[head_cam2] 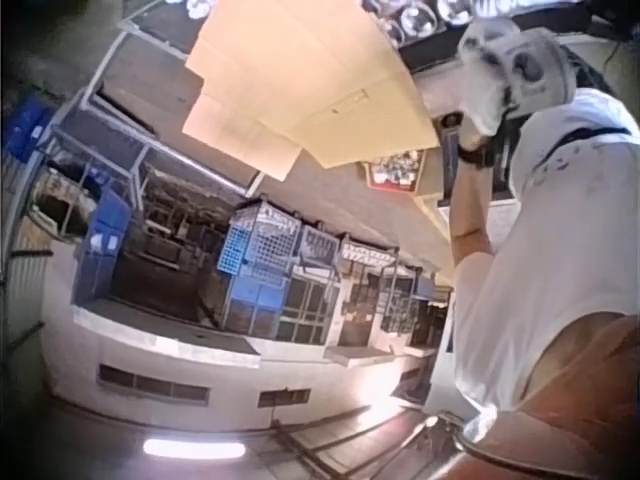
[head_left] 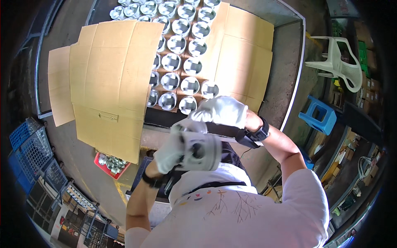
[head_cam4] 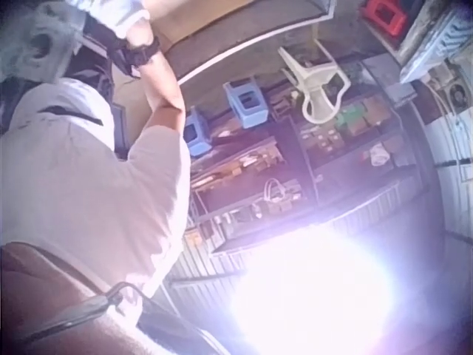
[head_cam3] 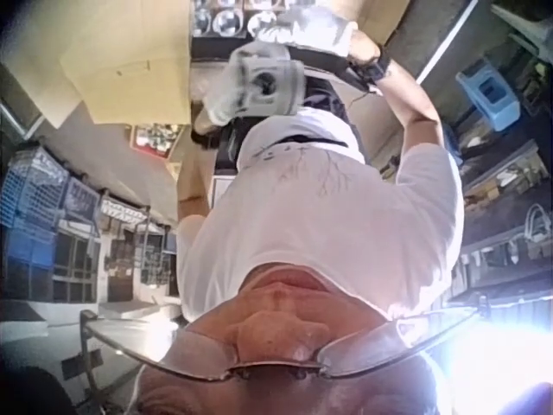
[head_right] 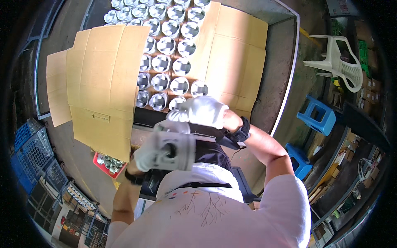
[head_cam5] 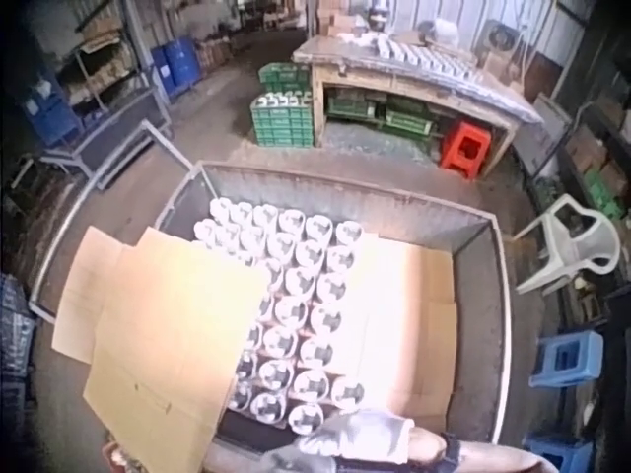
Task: Arranging metal engine pistons into rows within a large metal container.
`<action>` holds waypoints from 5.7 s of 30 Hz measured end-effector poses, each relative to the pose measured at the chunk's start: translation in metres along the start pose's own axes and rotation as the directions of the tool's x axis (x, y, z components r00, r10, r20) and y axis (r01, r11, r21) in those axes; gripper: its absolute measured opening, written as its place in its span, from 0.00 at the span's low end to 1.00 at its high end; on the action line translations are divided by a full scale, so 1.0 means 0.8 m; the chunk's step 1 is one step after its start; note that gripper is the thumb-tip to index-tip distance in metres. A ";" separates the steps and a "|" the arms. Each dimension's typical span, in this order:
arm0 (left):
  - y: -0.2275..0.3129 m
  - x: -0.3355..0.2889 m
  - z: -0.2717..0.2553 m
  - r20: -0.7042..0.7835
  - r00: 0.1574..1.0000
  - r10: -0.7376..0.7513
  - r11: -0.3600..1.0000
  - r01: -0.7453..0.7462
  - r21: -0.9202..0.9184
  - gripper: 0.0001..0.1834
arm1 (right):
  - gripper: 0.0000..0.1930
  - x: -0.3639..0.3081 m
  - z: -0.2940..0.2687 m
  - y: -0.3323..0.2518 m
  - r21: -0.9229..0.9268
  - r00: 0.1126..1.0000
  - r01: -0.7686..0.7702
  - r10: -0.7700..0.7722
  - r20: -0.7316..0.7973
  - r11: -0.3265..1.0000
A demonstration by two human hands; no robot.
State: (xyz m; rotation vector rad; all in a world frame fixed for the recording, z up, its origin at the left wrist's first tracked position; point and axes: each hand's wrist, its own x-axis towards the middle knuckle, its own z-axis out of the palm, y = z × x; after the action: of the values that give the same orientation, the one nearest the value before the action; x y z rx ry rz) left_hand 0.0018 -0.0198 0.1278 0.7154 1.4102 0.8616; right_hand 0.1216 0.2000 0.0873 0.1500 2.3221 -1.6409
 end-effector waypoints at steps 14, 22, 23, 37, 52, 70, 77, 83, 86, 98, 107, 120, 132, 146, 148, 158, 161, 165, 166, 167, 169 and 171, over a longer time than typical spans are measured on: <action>-0.036 0.122 0.049 0.072 0.994 -0.077 0.997 0.079 -0.027 0.18 | 0.25 -0.021 0.001 0.102 0.372 0.994 -0.107 0.095 0.050 0.922; -0.039 0.061 -0.035 0.062 0.940 0.336 0.817 -0.324 0.477 0.17 | 0.14 0.011 -0.041 0.174 0.213 0.706 -0.632 0.667 -0.238 0.745; -0.044 0.050 -0.035 0.060 0.940 0.335 0.817 -0.321 0.479 0.17 | 0.13 0.019 -0.040 0.194 0.204 0.687 -0.637 0.668 -0.286 0.743; -0.043 -0.021 0.004 -0.309 0.909 -0.281 0.619 -0.074 -0.782 0.25 | 0.14 0.099 0.014 0.368 0.134 0.532 -0.791 0.780 -0.330 0.596; -0.059 0.047 -0.007 -0.571 0.800 -0.182 0.853 0.418 0.314 0.14 | 0.17 0.016 -0.035 0.066 -0.133 0.996 0.003 -0.016 -0.090 0.991; -0.140 0.108 0.004 -0.646 0.748 0.151 0.635 0.428 0.644 0.19 | 0.12 -0.019 -0.033 0.158 -0.072 0.725 -0.472 0.341 -0.598 0.879; -0.189 0.094 0.007 -0.691 0.691 0.215 0.549 0.499 0.670 0.17 | 0.13 0.053 -0.097 0.282 0.433 0.486 -0.552 0.697 -0.528 0.713; -0.188 0.099 0.008 -0.715 0.660 0.233 0.493 0.553 0.671 0.11 | 0.13 0.113 -0.076 0.358 0.584 0.425 -0.490 0.763 -0.488 0.647; -0.191 0.099 0.009 -0.720 0.658 0.222 0.486 0.565 0.667 0.09 | 0.15 0.129 -0.058 0.397 0.483 0.409 -0.589 0.754 -0.514 0.648; -0.194 0.088 0.012 -0.731 0.659 0.177 0.444 0.609 0.657 0.07 | 0.19 0.133 -0.043 0.366 0.586 0.478 -0.569 0.812 -0.334 0.576; -0.195 0.099 0.010 -0.722 0.648 0.241 0.467 0.575 0.672 0.05 | 0.21 -0.011 0.018 0.313 0.140 0.574 -0.813 0.818 0.030 0.565; -0.198 0.094 0.015 -0.723 0.657 0.215 0.448 0.591 0.670 0.06 | 0.49 0.022 0.163 0.233 0.211 0.516 -0.826 0.851 -0.092 0.523; -0.188 0.095 0.009 -0.719 0.673 0.175 0.476 0.581 0.660 0.06 | 0.33 0.055 0.196 0.249 0.033 0.505 -0.860 0.860 -0.072 0.508; -0.182 0.095 0.008 -0.711 0.697 0.096 0.463 0.601 0.651 0.07 | 0.33 0.039 0.179 0.261 0.035 0.536 -0.844 0.844 0.015 0.535; -0.183 0.095 0.008 -0.720 0.686 0.101 0.469 0.606 0.643 0.07 | 0.33 0.034 0.182 0.272 -0.001 0.498 -0.867 0.866 0.039 0.498; -0.192 0.095 0.011 -0.716 0.679 0.161 0.453 0.594 0.665 0.06 | 0.19 0.020 0.190 0.294 -0.025 0.521 -0.853 0.853 0.044 0.522; -0.192 0.097 0.011 -0.702 0.685 0.197 0.457 0.569 0.684 0.06 | 0.17 0.011 0.193 0.305 -0.044 0.548 -0.833 0.834 0.057 0.551; -0.192 0.095 0.013 -0.714 0.673 0.190 0.447 0.588 0.674 0.06 | 0.17 0.002 0.198 0.307 0.198 0.477 -0.869 0.875 0.088 0.454; -0.193 0.095 0.012 -0.713 0.672 0.202 0.452 0.582 0.676 0.06 | 0.17 0.002 0.199 0.309 0.196 0.476 -0.870 0.875 0.089 0.453; -0.194 0.095 0.012 -0.711 0.670 0.213 0.456 0.575 0.679 0.06 | 0.16 0.001 0.201 0.311 0.202 0.464 -0.874 0.882 0.080 0.441; -0.195 0.095 0.012 -0.713 0.670 0.206 0.461 0.576 0.675 0.06 | 0.16 0.000 0.202 0.315 0.207 0.452 -0.879 0.889 0.072 0.430; -0.194 0.096 0.013 -0.715 0.670 0.201 0.464 0.577 0.672 0.06 | 0.17 0.000 0.201 0.318 0.230 0.440 -0.882 0.894 0.086 0.412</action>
State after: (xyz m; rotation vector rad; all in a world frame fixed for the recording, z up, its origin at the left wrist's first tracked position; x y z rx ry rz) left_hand 0.0223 -0.0357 -0.0441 0.9583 2.7240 0.0630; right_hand 0.2140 0.1370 -0.1926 1.2712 1.4809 -1.2603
